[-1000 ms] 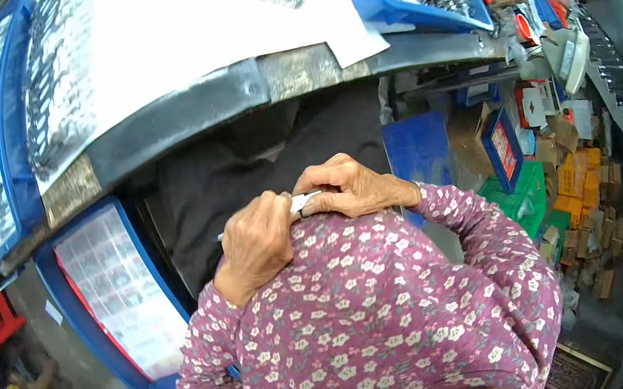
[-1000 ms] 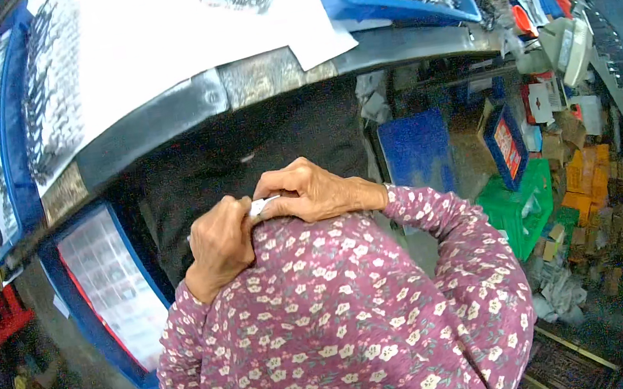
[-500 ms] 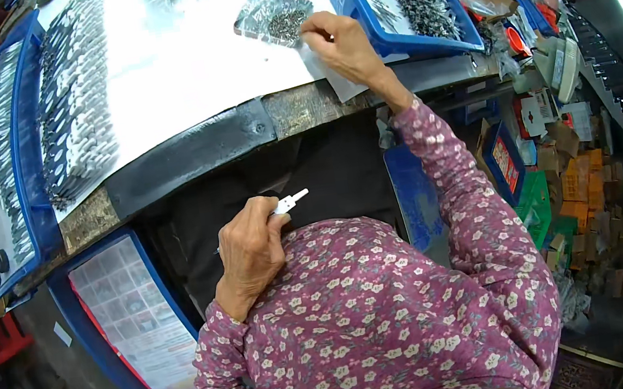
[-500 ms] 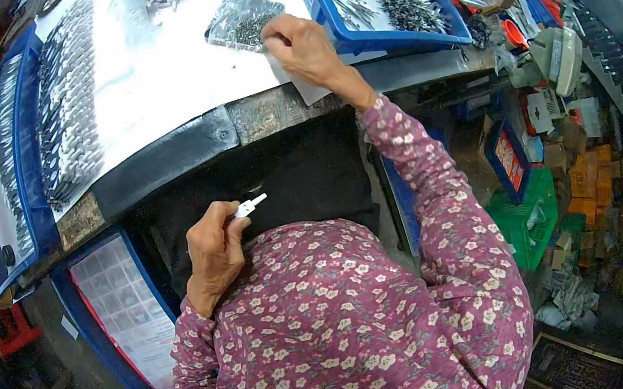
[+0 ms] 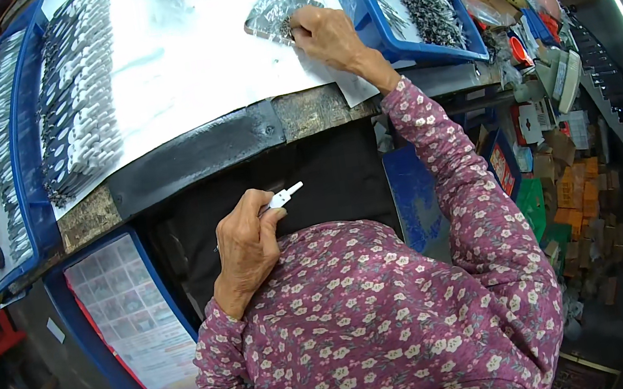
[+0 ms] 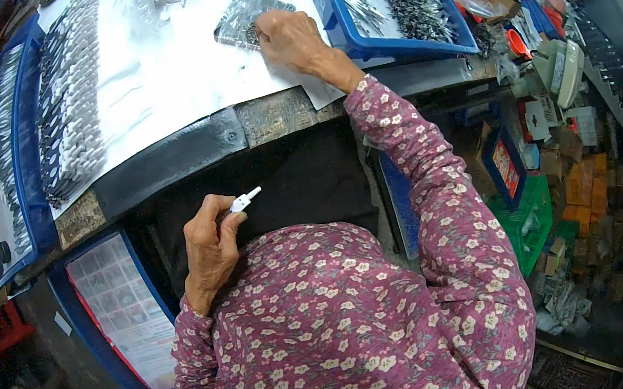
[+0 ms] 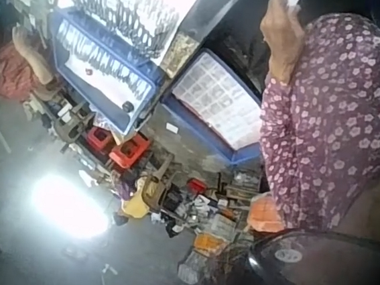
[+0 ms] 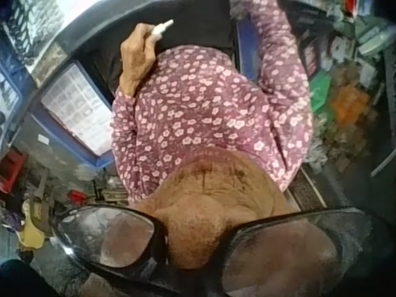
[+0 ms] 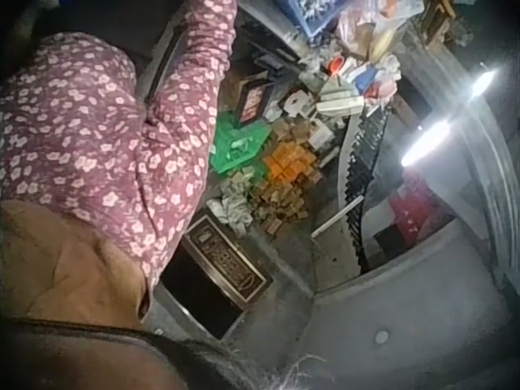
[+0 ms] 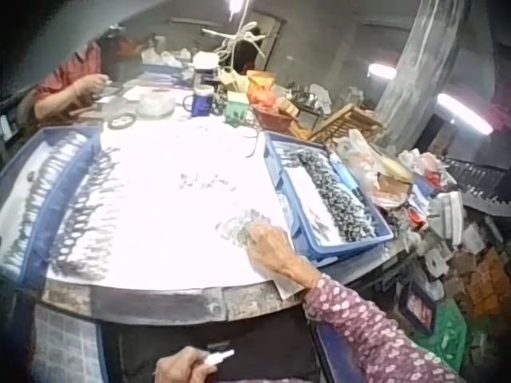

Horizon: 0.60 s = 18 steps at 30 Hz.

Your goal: The recorder is assembling small metal pins with plastic caps and organizing them into trays.

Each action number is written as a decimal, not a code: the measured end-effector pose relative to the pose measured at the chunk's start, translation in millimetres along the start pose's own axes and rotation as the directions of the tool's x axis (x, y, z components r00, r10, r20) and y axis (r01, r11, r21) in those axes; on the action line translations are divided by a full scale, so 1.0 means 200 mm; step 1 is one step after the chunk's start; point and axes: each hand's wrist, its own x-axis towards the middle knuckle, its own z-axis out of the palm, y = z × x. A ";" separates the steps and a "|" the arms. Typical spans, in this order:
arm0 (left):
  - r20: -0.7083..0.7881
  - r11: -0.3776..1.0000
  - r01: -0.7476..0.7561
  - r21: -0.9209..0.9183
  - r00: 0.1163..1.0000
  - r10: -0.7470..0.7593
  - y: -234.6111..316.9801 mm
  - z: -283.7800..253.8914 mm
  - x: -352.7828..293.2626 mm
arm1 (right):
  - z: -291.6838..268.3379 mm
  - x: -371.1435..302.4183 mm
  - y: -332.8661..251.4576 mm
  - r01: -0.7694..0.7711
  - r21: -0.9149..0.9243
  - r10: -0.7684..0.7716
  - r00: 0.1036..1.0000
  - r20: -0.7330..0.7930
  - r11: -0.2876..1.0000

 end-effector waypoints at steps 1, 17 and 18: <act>-0.003 0.999 0.027 -0.025 1.000 -0.027 0.01 0.00 0.00 | 0.00 0.00 0.01 -0.041 0.076 0.039 0.999 0.024 0.996; 0.023 0.833 0.315 -0.455 0.939 -0.342 0.12 -0.08 0.14 | -0.06 -0.03 0.05 -0.123 0.623 0.130 0.991 0.034 0.773; 0.042 0.799 0.319 -0.510 0.937 -0.348 0.11 -0.09 0.15 | -0.06 -0.03 0.06 -0.146 0.646 0.141 0.988 0.059 0.749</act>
